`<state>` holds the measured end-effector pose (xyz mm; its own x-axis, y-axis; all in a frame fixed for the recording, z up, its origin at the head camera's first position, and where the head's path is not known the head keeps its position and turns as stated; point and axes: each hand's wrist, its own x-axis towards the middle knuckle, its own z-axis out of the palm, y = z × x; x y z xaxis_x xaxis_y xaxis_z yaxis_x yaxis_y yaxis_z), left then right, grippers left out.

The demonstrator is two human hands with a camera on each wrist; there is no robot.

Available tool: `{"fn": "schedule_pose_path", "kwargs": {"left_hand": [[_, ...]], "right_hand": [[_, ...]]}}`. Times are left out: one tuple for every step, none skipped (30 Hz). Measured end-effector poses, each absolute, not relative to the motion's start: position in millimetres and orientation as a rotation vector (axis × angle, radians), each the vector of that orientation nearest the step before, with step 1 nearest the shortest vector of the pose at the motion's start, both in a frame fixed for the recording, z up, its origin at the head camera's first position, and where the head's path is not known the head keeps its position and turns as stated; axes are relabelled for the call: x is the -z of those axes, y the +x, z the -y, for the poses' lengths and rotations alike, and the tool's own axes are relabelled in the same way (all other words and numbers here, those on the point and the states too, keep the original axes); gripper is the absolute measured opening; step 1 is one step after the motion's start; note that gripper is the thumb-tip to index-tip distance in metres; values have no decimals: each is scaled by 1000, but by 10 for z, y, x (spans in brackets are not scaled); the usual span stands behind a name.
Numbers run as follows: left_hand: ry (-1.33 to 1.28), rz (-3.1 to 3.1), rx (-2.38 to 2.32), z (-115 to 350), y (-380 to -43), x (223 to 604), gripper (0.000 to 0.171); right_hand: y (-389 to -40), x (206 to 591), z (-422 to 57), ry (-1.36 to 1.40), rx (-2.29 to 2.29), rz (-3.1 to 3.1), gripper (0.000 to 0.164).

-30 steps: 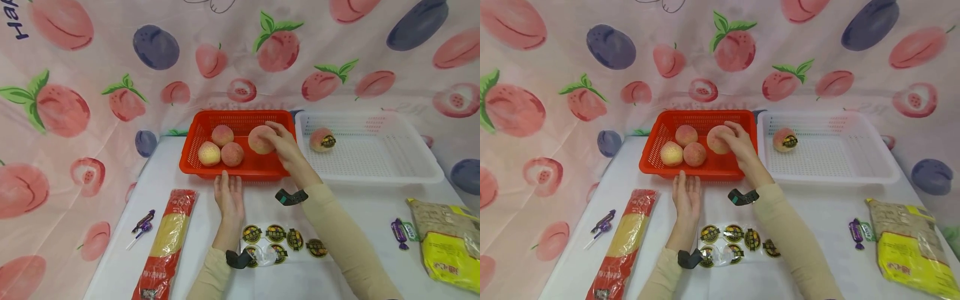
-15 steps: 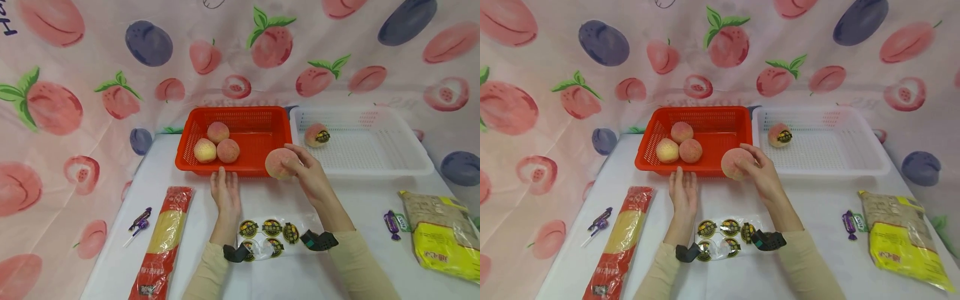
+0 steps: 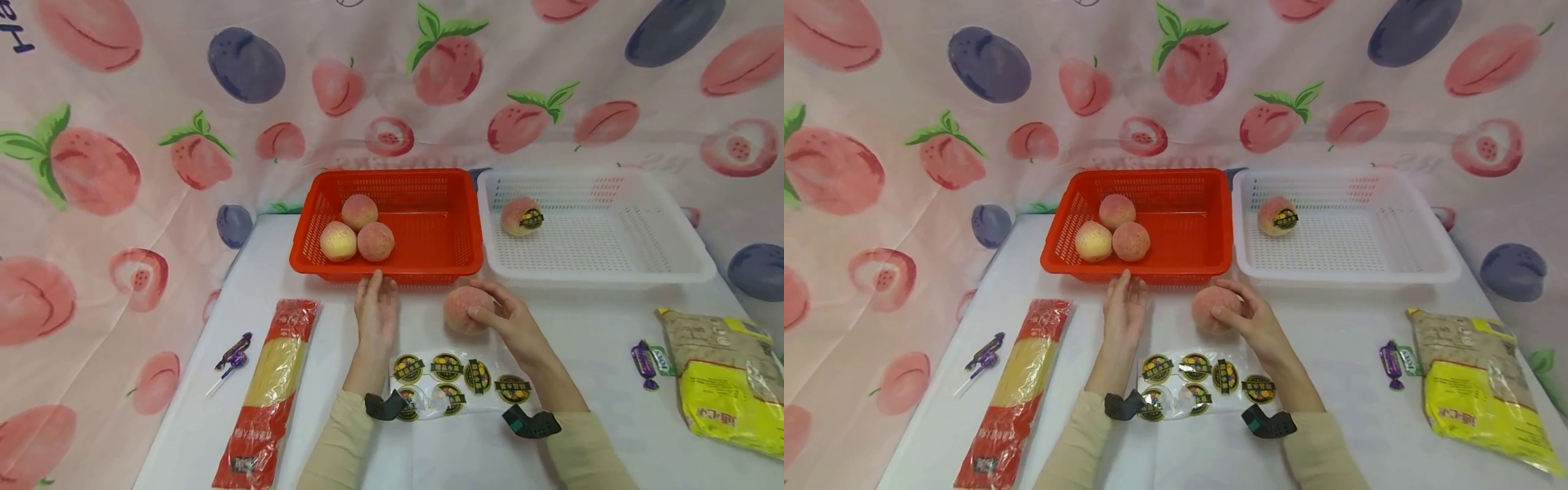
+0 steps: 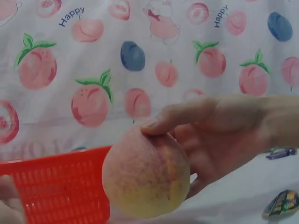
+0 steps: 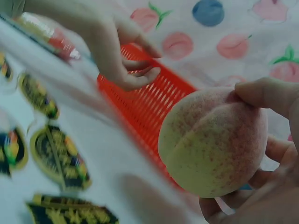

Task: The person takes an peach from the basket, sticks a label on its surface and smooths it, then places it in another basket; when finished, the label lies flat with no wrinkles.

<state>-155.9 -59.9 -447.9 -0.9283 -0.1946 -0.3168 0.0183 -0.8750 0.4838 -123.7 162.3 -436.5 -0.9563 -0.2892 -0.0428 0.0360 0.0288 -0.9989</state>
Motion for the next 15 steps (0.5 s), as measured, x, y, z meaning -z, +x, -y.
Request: {"fn": "schedule_pose_path", "kwargs": {"left_hand": [[534,817,2937,602,-1560,4499,15],[513,927,2983,606,-1561,4520,15],[478,1052,3018,613,-1563,4543,16],[425,1196,3030,626,-1567,4566,20],[365,1362,3012,644,-1571,4590,25],[309,1509,2976,667,-1575,4611,30],[250,1671,2911,696,-1580,4632,35],[192,1847,2813,730,-1580,4651,37],[125,2020,2696,767,-1579,4669,37],[39,2195,2562,802,-1578,4684,36],[-60,2362,2426,834,-1571,4690,32],[-183,2509,2282,856,-1564,4692,29],[-314,2630,2135,869,-1554,4691,26],[-440,2716,2010,871,-1539,4684,25],[-564,2773,1902,862,-1526,4670,24]], "right_hand": [[-1254,4409,-1626,-247,2013,-2082,49],[-1272,4452,-1625,-225,1999,-2105,49],[-1293,4491,-1623,-212,1987,-2129,50],[-1313,4523,-1619,-201,1980,-2145,51],[-1333,4554,-1613,-196,1973,-2160,52],[-1351,4580,-1606,-192,1965,-2175,53],[-1368,4603,-1600,-189,1956,-2189,53],[-1383,4624,-1592,-182,1944,-2207,54],[-1396,4642,-1586,-182,1933,-2217,56],[-1404,4654,-1583,-178,1926,-2219,56],[-1410,4661,-1578,-180,1913,-2232,56],[-1414,4664,-1577,-175,1900,-2244,56],[-1418,4663,-1578,-170,1880,-2257,56],[-1420,4660,-1582,-169,1865,-2269,56],[-1420,4652,-1590,-171,1856,-2273,56]]}}
